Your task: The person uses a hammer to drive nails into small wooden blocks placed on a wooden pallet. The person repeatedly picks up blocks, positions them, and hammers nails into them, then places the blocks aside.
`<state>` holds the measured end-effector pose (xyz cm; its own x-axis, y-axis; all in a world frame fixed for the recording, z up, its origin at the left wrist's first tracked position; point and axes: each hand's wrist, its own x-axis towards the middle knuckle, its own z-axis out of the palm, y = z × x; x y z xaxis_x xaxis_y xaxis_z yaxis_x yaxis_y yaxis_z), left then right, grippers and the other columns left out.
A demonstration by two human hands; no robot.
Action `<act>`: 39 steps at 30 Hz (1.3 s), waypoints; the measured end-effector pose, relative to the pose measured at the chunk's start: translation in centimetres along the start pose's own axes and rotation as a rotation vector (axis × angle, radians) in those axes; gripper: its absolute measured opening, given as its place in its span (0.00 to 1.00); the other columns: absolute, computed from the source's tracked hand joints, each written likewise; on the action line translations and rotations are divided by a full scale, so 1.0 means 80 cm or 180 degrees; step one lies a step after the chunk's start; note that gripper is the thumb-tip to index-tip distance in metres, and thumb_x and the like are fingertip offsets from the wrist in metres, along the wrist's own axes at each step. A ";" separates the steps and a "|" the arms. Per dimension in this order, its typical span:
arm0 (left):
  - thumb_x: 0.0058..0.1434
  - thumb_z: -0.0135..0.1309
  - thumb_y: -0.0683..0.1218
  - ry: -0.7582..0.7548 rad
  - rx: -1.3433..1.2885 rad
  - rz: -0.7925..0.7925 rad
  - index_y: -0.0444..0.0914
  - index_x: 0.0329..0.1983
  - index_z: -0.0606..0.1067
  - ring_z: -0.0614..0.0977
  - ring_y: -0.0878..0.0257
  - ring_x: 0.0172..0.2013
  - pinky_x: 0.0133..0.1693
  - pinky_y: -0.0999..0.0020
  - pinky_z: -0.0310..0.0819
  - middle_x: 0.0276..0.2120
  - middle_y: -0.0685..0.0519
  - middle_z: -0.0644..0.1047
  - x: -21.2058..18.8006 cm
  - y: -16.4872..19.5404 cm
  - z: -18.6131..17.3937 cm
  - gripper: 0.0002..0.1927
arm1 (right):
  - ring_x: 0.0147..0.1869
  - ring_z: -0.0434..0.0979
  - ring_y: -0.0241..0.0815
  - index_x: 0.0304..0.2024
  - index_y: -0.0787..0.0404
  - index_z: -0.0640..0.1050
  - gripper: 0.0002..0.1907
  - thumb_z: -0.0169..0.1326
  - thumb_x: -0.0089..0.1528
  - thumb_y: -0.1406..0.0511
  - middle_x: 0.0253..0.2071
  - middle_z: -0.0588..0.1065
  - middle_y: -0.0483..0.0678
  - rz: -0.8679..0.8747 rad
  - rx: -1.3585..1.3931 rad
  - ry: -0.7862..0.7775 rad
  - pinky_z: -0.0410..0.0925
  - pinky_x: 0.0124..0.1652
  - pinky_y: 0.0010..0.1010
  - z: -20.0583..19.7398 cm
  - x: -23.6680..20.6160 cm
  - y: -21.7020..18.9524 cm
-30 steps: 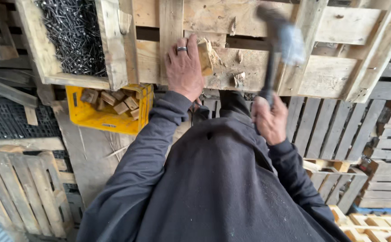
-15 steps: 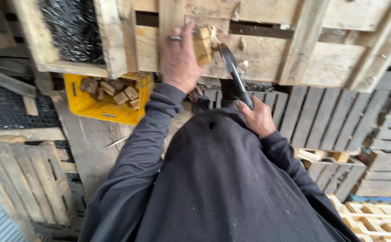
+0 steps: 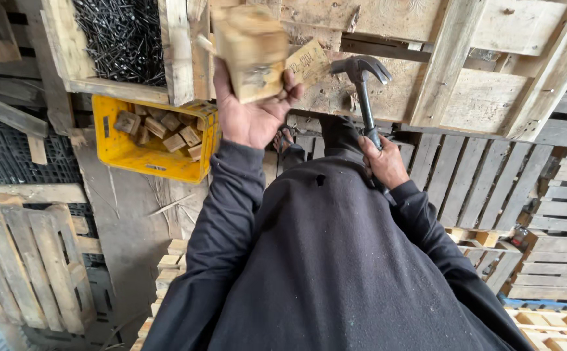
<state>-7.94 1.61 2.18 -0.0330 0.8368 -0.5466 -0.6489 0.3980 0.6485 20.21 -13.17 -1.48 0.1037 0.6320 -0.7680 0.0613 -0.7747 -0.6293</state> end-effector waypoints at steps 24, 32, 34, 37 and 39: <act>0.65 0.62 0.52 0.1096 0.0280 0.1329 0.29 0.68 0.58 0.73 0.57 0.60 0.65 0.62 0.67 0.62 0.40 0.68 0.034 -0.069 -0.045 0.38 | 0.77 0.61 0.65 0.74 0.64 0.67 0.31 0.56 0.73 0.59 0.75 0.58 0.69 -0.2873 -0.3053 0.0266 0.70 0.63 0.56 -0.028 0.205 -0.144; 0.62 0.65 0.54 0.1254 0.0489 0.1166 0.31 0.72 0.52 0.72 0.57 0.61 0.66 0.62 0.66 0.64 0.40 0.67 -0.041 -0.061 -0.082 0.46 | 0.85 0.42 0.64 0.76 0.63 0.64 0.27 0.47 0.76 0.60 0.82 0.51 0.58 -0.2688 -0.3586 -0.0131 0.38 0.77 0.57 0.000 0.178 -0.083; 0.62 0.65 0.54 0.1291 0.0698 0.1108 0.28 0.71 0.54 0.72 0.56 0.61 0.64 0.62 0.67 0.63 0.40 0.67 -0.063 -0.064 -0.092 0.46 | 0.86 0.41 0.62 0.76 0.65 0.63 0.30 0.48 0.75 0.59 0.82 0.50 0.56 -0.2481 -0.3331 -0.0091 0.38 0.78 0.57 -0.004 0.145 -0.053; 0.62 0.65 0.53 0.1262 0.0848 0.1070 0.26 0.71 0.56 0.72 0.56 0.61 0.64 0.63 0.67 0.63 0.40 0.68 -0.087 -0.068 -0.106 0.45 | 0.85 0.39 0.62 0.75 0.65 0.61 0.31 0.50 0.73 0.59 0.81 0.49 0.56 -0.2170 -0.3302 0.0337 0.37 0.78 0.57 0.011 0.119 -0.024; 0.62 0.66 0.51 0.1239 0.0760 0.0992 0.25 0.71 0.56 0.73 0.56 0.60 0.64 0.63 0.67 0.62 0.40 0.69 -0.100 -0.069 -0.113 0.44 | 0.82 0.36 0.66 0.76 0.68 0.56 0.37 0.52 0.70 0.59 0.79 0.46 0.60 -0.1904 -0.3358 0.0692 0.34 0.74 0.60 0.045 0.116 -0.015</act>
<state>-11.00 -10.67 -1.79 -0.5041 0.7457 -0.4358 -0.3746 0.2658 0.8883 17.53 -6.30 -8.26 -0.0594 0.9543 -0.2928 0.9171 -0.0636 -0.3935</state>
